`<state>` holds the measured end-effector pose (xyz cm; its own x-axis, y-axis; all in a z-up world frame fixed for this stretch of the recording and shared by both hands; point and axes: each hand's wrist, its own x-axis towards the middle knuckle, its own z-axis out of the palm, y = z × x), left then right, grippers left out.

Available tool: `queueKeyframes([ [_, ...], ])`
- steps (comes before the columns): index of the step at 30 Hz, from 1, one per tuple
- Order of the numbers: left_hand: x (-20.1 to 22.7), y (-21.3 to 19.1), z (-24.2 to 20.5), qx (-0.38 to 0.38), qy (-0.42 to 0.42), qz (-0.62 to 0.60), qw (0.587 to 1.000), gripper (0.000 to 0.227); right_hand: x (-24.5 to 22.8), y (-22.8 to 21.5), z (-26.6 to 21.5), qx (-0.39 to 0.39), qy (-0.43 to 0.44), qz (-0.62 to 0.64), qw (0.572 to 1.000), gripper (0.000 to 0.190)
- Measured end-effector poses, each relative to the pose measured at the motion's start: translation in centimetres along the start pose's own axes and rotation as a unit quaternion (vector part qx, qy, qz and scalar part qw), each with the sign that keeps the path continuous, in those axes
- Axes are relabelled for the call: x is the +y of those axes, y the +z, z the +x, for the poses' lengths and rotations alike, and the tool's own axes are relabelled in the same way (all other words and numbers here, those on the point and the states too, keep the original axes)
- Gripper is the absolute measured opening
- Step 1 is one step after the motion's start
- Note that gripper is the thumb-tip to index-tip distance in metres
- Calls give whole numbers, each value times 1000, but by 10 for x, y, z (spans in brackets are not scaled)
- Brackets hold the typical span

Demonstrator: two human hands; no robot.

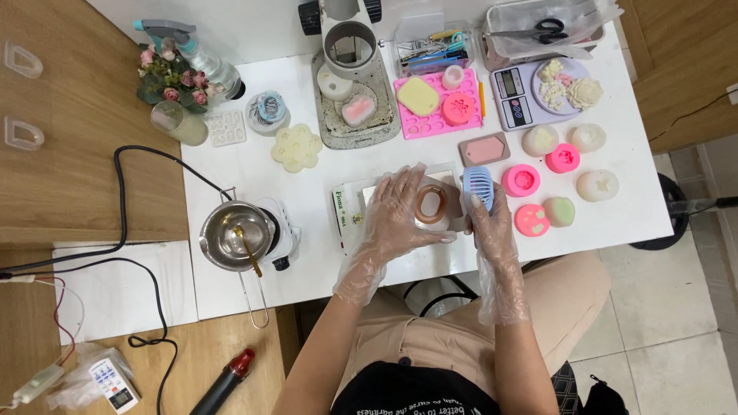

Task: The recorder puts on plastic gloves and then uses a handheld fan to blow air onto a silicone soap mold.

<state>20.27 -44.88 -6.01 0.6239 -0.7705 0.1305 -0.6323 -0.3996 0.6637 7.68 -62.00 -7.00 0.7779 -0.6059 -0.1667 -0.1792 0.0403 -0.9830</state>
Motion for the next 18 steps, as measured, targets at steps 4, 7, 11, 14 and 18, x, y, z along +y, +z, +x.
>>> queueKeyframes([
  [4, -15, 11, -2, -32, -5, 12, 999, 132, -7, 4, -3, -4, 5, 8, 1000, 58],
  [7, -22, 18, -6, -3, 33, 18, 999, 131, -11, 6, -4, -6, 19, 7, 1000, 58],
  [11, -8, 3, -7, -4, 19, -13, 1000, 138, -11, 13, -9, 8, 38, -1, 999, 58],
  [14, -11, 8, -2, 1, 21, 6, 1000, 136, -8, 9, -5, 12, 40, -8, 999, 59],
  [18, -17, 12, -7, 22, 39, -16, 999, 123, -6, 9, -9, 16, 26, 15, 999, 59],
])
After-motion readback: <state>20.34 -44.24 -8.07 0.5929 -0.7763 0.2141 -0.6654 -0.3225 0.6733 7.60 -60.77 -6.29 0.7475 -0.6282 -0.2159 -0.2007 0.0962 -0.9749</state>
